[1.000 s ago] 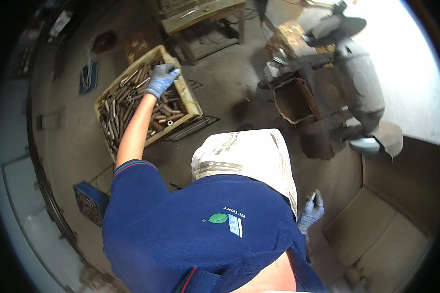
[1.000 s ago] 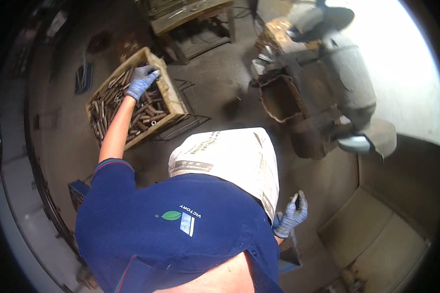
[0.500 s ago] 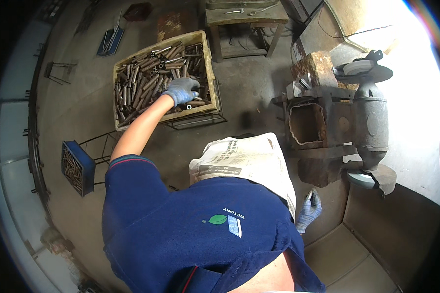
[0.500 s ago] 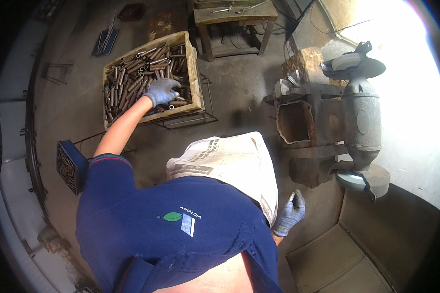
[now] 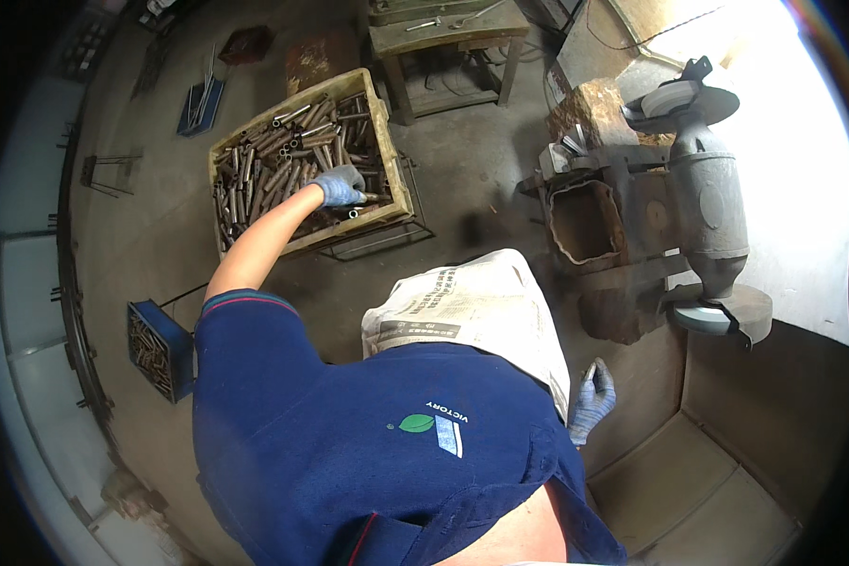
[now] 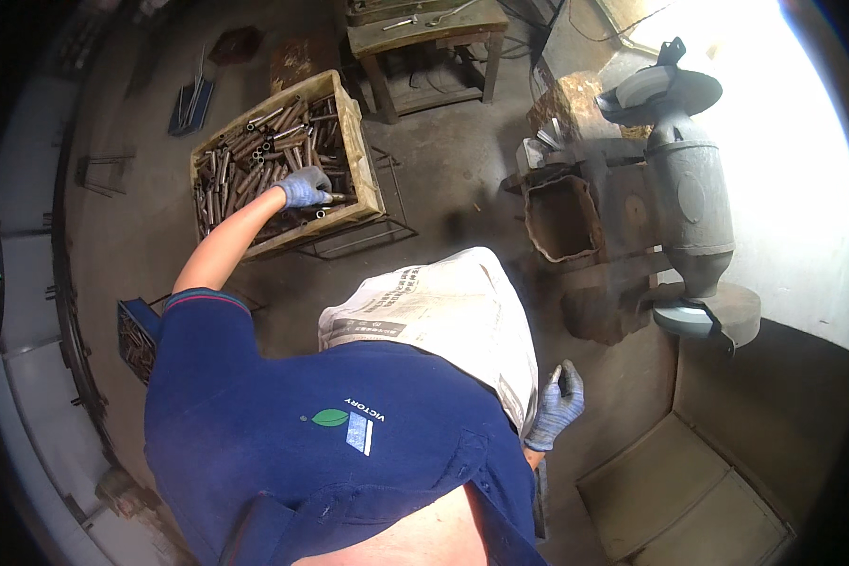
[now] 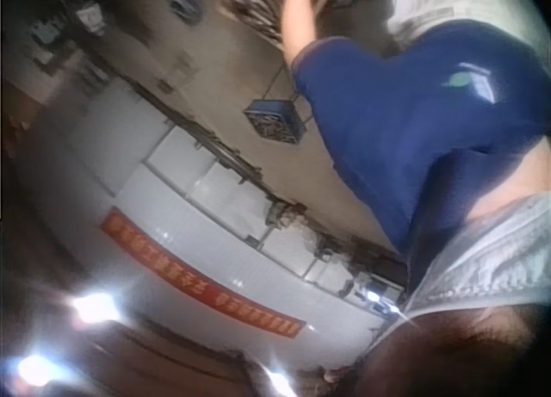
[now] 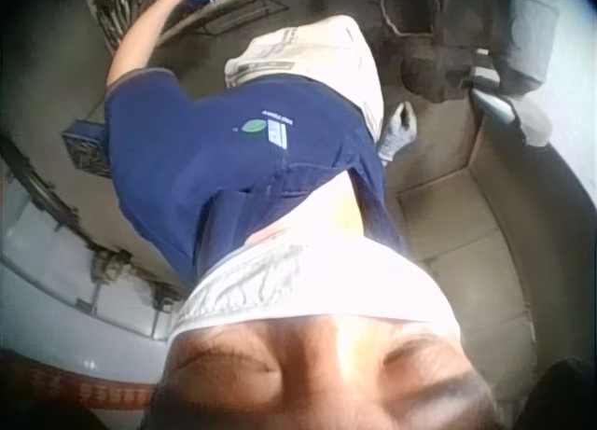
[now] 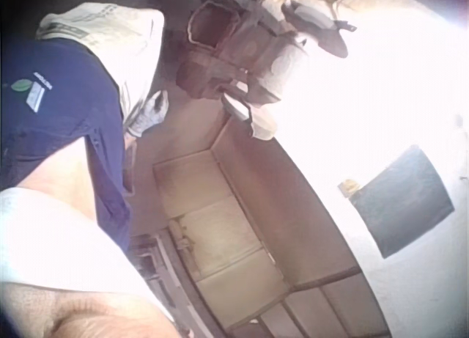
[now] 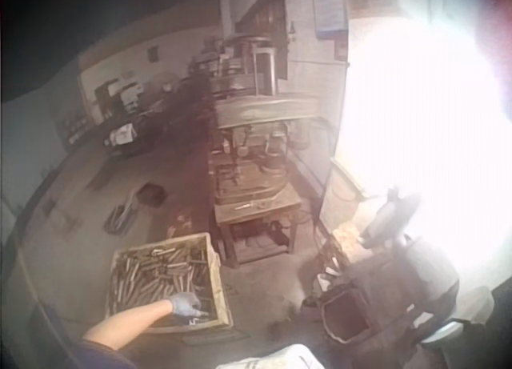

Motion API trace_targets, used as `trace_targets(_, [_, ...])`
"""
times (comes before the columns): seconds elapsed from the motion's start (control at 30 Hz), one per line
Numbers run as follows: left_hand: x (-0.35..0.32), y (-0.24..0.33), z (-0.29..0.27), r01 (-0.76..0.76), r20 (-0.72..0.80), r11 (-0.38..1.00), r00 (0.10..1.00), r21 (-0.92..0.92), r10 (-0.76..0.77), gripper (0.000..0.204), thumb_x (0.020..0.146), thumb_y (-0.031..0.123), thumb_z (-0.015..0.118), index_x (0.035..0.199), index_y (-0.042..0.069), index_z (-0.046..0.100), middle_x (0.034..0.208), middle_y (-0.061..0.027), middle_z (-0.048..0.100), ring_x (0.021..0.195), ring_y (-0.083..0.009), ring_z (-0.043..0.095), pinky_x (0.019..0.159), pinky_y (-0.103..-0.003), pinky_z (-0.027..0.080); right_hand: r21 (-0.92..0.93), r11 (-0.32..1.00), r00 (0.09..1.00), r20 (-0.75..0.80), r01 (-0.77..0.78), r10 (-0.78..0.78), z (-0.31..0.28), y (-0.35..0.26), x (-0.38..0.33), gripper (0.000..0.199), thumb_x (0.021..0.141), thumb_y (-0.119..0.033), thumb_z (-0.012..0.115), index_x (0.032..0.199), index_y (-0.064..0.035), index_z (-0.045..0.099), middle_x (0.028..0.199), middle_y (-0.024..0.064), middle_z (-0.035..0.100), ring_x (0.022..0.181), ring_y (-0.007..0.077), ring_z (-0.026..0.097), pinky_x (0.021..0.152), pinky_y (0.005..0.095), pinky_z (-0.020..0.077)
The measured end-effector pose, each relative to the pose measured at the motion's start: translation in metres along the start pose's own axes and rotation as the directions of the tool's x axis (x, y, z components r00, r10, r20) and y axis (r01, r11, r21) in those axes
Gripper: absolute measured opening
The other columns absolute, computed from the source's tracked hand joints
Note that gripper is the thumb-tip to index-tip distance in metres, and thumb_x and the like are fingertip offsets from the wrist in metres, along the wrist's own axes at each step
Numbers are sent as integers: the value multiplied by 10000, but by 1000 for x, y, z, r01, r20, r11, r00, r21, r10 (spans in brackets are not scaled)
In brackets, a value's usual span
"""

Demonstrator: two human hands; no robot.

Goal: The person uses a bench grinder to smooth or deburr several small metal pipes. They pick up a pipe from a container, hold it against the rotating grinding wheel, turn it to reach different sides, and then place it into a separate blue tray.

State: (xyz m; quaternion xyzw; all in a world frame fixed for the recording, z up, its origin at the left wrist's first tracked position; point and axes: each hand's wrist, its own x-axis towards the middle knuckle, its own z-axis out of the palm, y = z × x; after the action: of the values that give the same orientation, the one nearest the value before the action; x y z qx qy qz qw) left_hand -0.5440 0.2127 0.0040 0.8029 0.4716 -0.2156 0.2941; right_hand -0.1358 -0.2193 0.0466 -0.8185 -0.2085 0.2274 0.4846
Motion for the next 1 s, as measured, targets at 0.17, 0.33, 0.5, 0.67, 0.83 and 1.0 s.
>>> trace_targets(0.17, [-8,3,-30,-207,-472,936,880,-286,51,206,814,189,623,914,14,664,720,-90,652,590,-153,586,604,-314,494,-119,983,989,-39,137,-143,8,-8,3,188,820,-19,626,995,48,640,972,115,657,861,160,616,770,271,499])
trace_targets(0.33, [-37,161,-86,-412,-187,661,903,-627,386,222,832,156,648,960,-26,645,747,-16,625,630,-75,540,564,-243,466,-10,883,832,339,470,-439,44,-122,33,495,615,-268,723,1030,-12,646,1180,182,571,1053,328,570,914,377,445])
trace_targets(0.5, [-18,290,-84,-721,-38,460,557,-518,830,215,811,160,677,933,-16,655,749,-34,645,667,-79,553,635,-245,472,-19,665,488,695,746,-528,88,-185,61,394,674,-319,715,972,-66,665,1164,208,539,1046,363,513,898,429,427])
trace_targets(0.67, [-14,355,-69,-549,-73,378,630,-746,773,242,874,185,613,1004,-18,635,785,-52,641,683,-86,579,631,-225,481,94,770,709,334,631,-622,71,-154,62,250,691,-127,718,930,-59,685,996,155,626,996,261,583,801,333,495])
trace_targets(0.83, [4,356,-23,-200,4,164,622,-966,783,364,928,230,529,1166,-45,535,852,-102,645,721,-145,635,689,-250,513,475,750,815,108,460,-569,43,-121,61,252,825,-102,604,1052,-4,652,1098,117,619,1093,242,530,922,346,425])
trace_targets(1.0, [1,397,3,-41,76,117,542,-992,837,424,875,249,607,1146,-67,528,924,-142,638,763,-198,651,700,-291,533,573,747,905,22,337,-426,29,-105,62,284,872,-178,577,1078,7,644,1157,139,577,1090,237,524,933,334,411])
